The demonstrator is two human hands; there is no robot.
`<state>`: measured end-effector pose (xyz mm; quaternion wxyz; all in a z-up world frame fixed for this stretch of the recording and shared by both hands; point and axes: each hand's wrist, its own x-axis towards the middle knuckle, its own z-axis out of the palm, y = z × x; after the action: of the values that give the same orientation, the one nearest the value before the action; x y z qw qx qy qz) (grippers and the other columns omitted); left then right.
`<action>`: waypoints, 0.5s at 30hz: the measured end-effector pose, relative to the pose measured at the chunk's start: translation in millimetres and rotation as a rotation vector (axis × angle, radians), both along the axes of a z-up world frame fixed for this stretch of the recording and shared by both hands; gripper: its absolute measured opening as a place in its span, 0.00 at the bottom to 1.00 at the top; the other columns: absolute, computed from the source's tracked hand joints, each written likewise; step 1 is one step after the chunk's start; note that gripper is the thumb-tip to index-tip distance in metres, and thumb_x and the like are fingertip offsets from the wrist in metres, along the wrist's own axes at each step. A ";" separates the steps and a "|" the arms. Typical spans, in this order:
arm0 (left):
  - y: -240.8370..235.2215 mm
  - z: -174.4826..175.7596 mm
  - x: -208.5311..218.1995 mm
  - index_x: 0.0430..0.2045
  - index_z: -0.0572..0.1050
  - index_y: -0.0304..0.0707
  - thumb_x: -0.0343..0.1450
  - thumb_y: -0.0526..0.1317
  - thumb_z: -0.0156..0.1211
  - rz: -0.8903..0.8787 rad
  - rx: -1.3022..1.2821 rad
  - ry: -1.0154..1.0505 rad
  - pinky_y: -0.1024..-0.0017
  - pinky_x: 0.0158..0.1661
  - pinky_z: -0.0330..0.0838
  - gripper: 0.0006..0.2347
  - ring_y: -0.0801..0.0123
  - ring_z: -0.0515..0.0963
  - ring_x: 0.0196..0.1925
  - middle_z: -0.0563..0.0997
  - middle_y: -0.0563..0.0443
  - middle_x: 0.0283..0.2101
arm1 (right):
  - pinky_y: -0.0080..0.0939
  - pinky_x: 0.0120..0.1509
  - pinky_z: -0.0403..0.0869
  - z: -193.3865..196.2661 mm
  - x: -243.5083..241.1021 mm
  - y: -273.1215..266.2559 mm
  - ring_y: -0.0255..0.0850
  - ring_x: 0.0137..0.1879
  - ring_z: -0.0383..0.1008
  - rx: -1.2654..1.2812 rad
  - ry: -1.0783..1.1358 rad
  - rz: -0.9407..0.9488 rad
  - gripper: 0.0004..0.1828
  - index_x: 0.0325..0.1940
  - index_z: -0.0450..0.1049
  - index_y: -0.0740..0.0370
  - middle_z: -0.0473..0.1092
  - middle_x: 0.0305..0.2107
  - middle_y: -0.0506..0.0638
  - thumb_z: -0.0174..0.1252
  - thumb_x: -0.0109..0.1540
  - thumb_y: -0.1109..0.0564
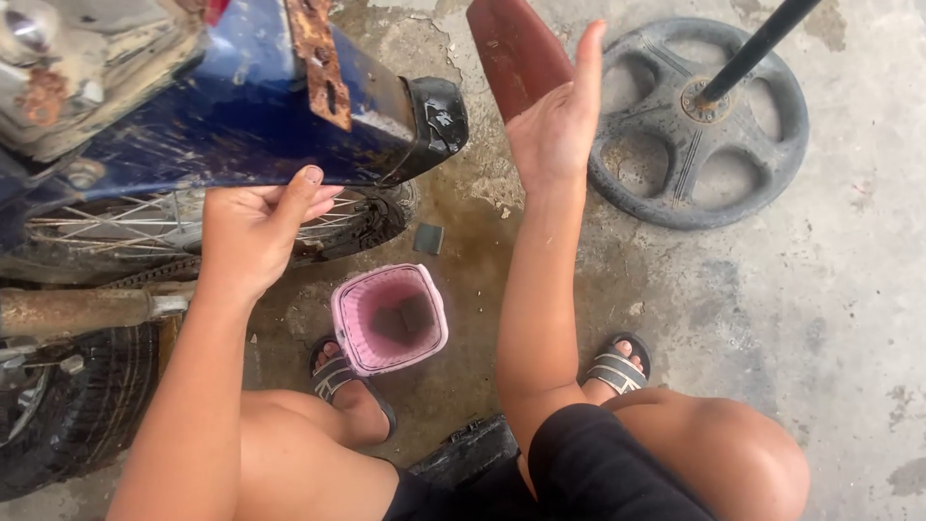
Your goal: The person sits on the floor and sands the rear fender of a blue motorcycle using a sanding block. They repeatedly dip the sanding block into a pink bucket of water to wet it before continuing to sand the surface.
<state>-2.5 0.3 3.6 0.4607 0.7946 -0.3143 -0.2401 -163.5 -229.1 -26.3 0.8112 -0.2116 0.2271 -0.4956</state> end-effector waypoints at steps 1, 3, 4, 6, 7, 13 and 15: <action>-0.2 0.5 -1.2 0.34 0.81 0.22 0.75 0.44 0.60 0.014 -0.015 0.025 0.76 0.48 0.86 0.16 0.63 0.89 0.42 0.86 0.40 0.39 | 0.58 0.72 0.60 -10.7 1.3 -1.4 0.51 0.67 0.60 -0.101 -0.071 0.048 0.46 0.64 0.48 0.57 0.62 0.58 0.63 0.56 0.53 0.30; 0.7 0.1 -2.7 0.34 0.80 0.20 0.75 0.43 0.60 0.016 -0.026 0.053 0.75 0.49 0.86 0.16 0.62 0.89 0.42 0.86 0.39 0.40 | 0.53 0.61 0.76 -26.0 4.5 -1.2 0.53 0.52 0.79 -0.200 -0.140 0.082 0.33 0.49 0.81 0.64 0.80 0.41 0.56 0.56 0.61 0.32; 1.4 -0.8 -2.9 0.34 0.80 0.20 0.76 0.42 0.60 0.012 -0.056 0.035 0.74 0.49 0.87 0.15 0.61 0.89 0.41 0.85 0.38 0.39 | 0.54 0.61 0.77 -30.5 6.5 0.0 0.53 0.53 0.78 -0.210 -0.205 0.141 0.35 0.54 0.77 0.66 0.79 0.44 0.58 0.54 0.63 0.31; 0.8 -0.1 -5.0 0.34 0.80 0.20 0.77 0.40 0.60 -0.006 -0.084 0.018 0.72 0.49 0.87 0.14 0.60 0.88 0.41 0.85 0.37 0.39 | 0.55 0.62 0.77 -35.9 7.0 2.8 0.54 0.54 0.78 -0.220 -0.270 0.185 0.37 0.59 0.73 0.68 0.78 0.47 0.61 0.51 0.65 0.31; 1.3 1.2 -5.5 0.35 0.80 0.19 0.77 0.40 0.60 -0.002 -0.073 0.012 0.72 0.50 0.87 0.14 0.59 0.88 0.42 0.84 0.36 0.40 | 0.52 0.65 0.76 -37.1 7.8 5.9 0.52 0.56 0.77 -0.234 -0.398 0.271 0.37 0.60 0.74 0.67 0.77 0.50 0.59 0.47 0.68 0.31; 2.6 -0.4 -4.9 0.37 0.79 0.18 0.78 0.40 0.60 0.008 -0.080 -0.009 0.71 0.52 0.87 0.14 0.57 0.88 0.43 0.84 0.34 0.42 | 0.51 0.84 0.61 -7.8 3.4 24.0 0.54 0.75 0.63 0.019 -0.619 0.502 0.47 0.74 0.61 0.73 0.63 0.68 0.63 0.36 0.69 0.28; 2.8 1.8 -5.5 0.37 0.79 0.18 0.78 0.40 0.60 0.015 -0.079 -0.007 0.71 0.52 0.87 0.14 0.57 0.88 0.43 0.84 0.34 0.42 | 0.54 0.85 0.55 -15.7 5.9 23.3 0.56 0.79 0.55 0.274 -0.448 0.464 0.56 0.79 0.51 0.74 0.54 0.74 0.65 0.32 0.63 0.24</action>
<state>-8.0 3.1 5.4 0.4922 0.7789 -0.3194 -0.2213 -157.6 -205.8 -42.1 0.9529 -0.0327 0.0534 -0.2969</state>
